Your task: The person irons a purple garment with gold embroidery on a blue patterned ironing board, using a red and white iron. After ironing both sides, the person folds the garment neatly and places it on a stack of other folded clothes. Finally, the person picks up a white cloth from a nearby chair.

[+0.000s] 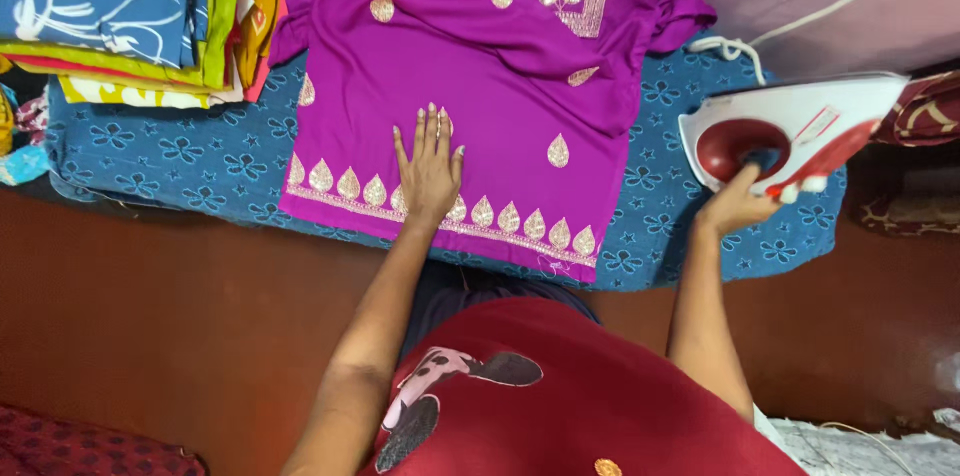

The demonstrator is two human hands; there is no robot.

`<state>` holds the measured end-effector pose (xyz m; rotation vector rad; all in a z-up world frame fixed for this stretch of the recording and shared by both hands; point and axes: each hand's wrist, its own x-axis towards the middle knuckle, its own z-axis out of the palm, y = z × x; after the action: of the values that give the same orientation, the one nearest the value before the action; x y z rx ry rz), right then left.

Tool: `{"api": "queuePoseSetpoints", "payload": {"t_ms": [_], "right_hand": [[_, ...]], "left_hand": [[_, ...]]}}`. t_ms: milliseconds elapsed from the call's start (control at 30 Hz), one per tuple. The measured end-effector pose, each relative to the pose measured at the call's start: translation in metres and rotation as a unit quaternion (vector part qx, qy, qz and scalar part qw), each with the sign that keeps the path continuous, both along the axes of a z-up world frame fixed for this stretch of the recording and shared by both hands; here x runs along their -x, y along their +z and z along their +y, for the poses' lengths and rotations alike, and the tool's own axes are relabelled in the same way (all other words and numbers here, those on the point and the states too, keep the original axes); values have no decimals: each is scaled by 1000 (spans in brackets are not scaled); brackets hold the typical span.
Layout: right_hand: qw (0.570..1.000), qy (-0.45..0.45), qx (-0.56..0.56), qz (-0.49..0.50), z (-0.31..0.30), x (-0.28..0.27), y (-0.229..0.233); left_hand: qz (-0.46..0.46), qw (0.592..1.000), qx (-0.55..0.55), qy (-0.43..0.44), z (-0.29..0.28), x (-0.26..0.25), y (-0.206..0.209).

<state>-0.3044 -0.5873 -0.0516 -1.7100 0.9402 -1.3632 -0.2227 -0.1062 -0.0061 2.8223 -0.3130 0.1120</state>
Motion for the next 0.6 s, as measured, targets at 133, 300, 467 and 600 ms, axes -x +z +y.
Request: {"api": "queuePoseSetpoints", "payload": {"t_ms": [133,300,467,600], "right_hand": [[995,87,-40,-27,13,19,-7],[997,61,-21,-34,31,35,-23],[921,191,-340,4,126,42,-18],[914,281,-292,28,157,-4,-6]], "left_hand": [[-53,999,8,8,1,4,-3],[-94,995,25,14,-2,4,-4],[-131,991,10,30,-11,1,3],[-142,990,13,18,-11,-2,9]]}}
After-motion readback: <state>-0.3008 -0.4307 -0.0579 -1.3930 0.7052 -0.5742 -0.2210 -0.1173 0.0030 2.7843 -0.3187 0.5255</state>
